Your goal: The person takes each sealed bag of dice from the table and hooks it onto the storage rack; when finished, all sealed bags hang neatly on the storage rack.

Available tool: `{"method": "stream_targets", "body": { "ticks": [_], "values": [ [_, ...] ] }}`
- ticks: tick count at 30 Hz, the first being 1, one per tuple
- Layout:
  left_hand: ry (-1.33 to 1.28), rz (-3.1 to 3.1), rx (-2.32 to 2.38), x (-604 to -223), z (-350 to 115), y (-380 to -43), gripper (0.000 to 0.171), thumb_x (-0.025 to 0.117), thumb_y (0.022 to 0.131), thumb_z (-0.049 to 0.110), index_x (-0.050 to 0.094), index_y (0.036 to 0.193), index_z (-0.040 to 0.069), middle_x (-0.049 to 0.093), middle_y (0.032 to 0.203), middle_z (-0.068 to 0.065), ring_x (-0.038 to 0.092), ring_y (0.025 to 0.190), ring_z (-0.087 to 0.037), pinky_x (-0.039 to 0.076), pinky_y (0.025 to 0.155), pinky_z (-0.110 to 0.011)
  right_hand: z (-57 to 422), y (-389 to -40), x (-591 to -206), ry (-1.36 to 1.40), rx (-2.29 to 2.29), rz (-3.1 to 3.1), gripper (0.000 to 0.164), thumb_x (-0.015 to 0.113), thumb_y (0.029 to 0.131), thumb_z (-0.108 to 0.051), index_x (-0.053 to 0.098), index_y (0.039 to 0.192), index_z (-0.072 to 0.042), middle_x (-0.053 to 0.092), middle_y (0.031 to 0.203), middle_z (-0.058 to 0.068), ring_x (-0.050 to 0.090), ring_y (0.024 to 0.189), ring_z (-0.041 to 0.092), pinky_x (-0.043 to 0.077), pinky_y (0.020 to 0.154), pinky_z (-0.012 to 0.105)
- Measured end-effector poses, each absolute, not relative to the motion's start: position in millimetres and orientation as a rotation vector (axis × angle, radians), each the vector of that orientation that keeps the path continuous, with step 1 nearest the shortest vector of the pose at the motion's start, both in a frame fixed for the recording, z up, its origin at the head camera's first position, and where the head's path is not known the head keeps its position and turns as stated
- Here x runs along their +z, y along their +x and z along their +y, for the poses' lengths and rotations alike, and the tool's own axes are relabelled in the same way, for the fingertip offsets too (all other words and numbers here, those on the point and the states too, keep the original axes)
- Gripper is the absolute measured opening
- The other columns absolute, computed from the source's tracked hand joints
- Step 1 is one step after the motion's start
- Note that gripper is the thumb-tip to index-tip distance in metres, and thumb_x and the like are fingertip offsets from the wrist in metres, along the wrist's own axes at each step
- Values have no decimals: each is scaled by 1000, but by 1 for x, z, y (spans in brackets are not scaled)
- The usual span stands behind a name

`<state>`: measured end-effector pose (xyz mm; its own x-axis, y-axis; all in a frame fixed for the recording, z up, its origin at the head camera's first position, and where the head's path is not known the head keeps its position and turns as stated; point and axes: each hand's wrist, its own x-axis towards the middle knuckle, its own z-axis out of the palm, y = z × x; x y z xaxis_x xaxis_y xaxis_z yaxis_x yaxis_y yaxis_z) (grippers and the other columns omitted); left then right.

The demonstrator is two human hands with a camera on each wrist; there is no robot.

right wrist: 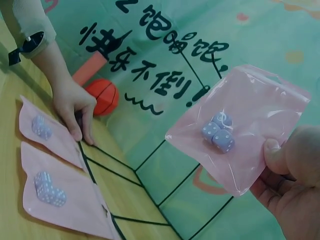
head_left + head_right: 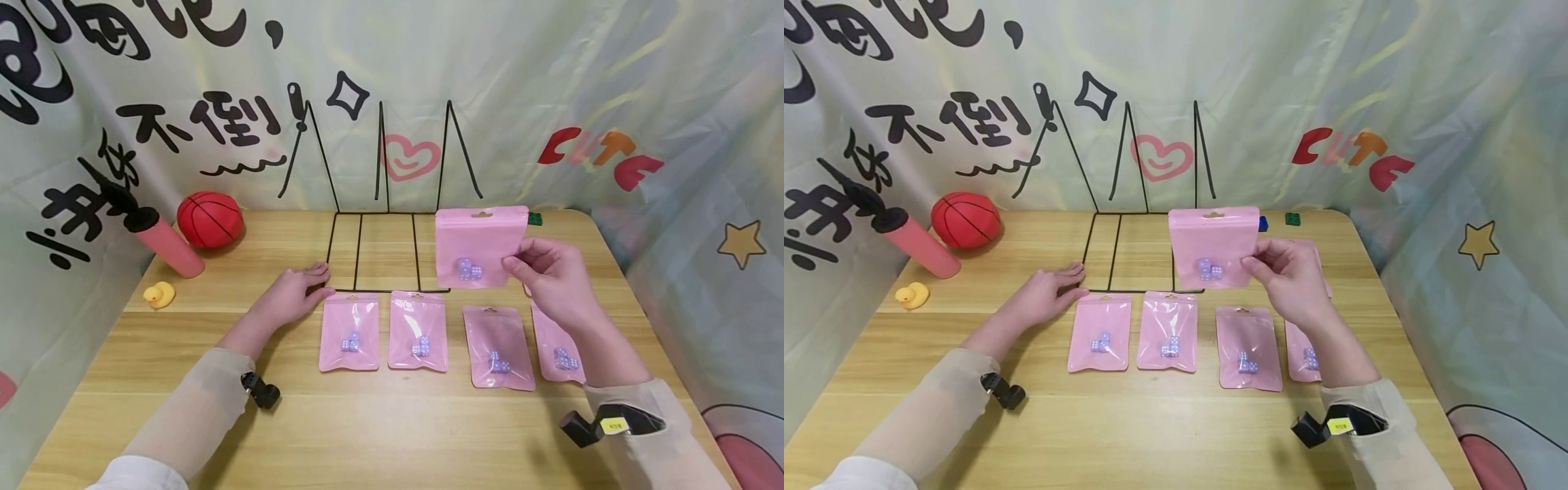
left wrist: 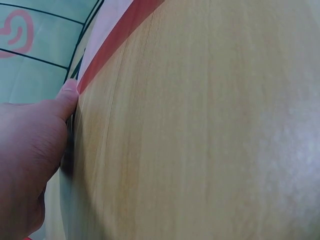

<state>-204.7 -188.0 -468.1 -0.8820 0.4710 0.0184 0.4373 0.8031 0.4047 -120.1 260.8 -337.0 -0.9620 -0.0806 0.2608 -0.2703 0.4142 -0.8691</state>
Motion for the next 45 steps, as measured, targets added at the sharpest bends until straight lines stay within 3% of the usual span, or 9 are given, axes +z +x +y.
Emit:
{"method": "stream_targets", "body": {
  "ticks": [10, 17, 26, 37, 40, 45],
  "values": [
    [733, 2910, 627, -469, -189, -206, 54, 66, 106, 38, 60, 147, 3, 49, 157, -12, 42, 149, -30, 32, 123, -53, 257, -123, -328, 295, 1598, -2484, 12, 70, 103, -5, 73, 112, 3, 71, 89, 10, 56, 63, 18, 45, 44, 24],
    [724, 2903, 622, -468, -189, -205, 54, 67, 106, 38, 60, 147, 3, 48, 158, -12, 42, 150, -30, 31, 123, -53, 255, -132, -330, 264, 1607, -2455, 12, 70, 103, -4, 70, 107, 7, 73, 92, 7, 64, 78, 17, 56, 69, 18],
    [719, 2899, 625, -467, -190, -204, 54, 67, 106, 38, 60, 147, 3, 49, 157, -13, 42, 150, -30, 32, 123, -51, 252, -146, -335, 262, 1680, -2422, 16, 69, 102, 0, 68, 109, 14, 72, 90, 2, 62, 78, 14, 54, 68, 19],
    [739, 2905, 629, -467, -189, -203, 54, 66, 107, 37, 59, 147, 3, 48, 157, -13, 42, 149, -32, 33, 122, -52, 250, -172, -338, 255, 1727, -2368, 11, 70, 102, -3, 72, 104, 8, 71, 88, 1, 61, 76, 14, 52, 65, 20],
    [761, 2912, 641, -467, -188, -203, 52, 68, 106, 36, 61, 145, 2, 50, 156, -14, 44, 148, -33, 35, 121, -52, 250, -178, -337, 245, 1754, -2345, 5, 70, 102, -2, 74, 99, -1, 71, 88, 2, 61, 77, 15, 52, 66, 21],
    [769, 2913, 645, -465, -187, -202, 51, 69, 106, 34, 61, 145, 2, 51, 155, -14, 45, 147, -33, 35, 121, -52, 249, -190, -336, 196, 1797, -2334, 17, 69, 102, -1, 75, 95, -14, 71, 90, 3, 62, 80, 17, 53, 68, 21]
  ]
}}
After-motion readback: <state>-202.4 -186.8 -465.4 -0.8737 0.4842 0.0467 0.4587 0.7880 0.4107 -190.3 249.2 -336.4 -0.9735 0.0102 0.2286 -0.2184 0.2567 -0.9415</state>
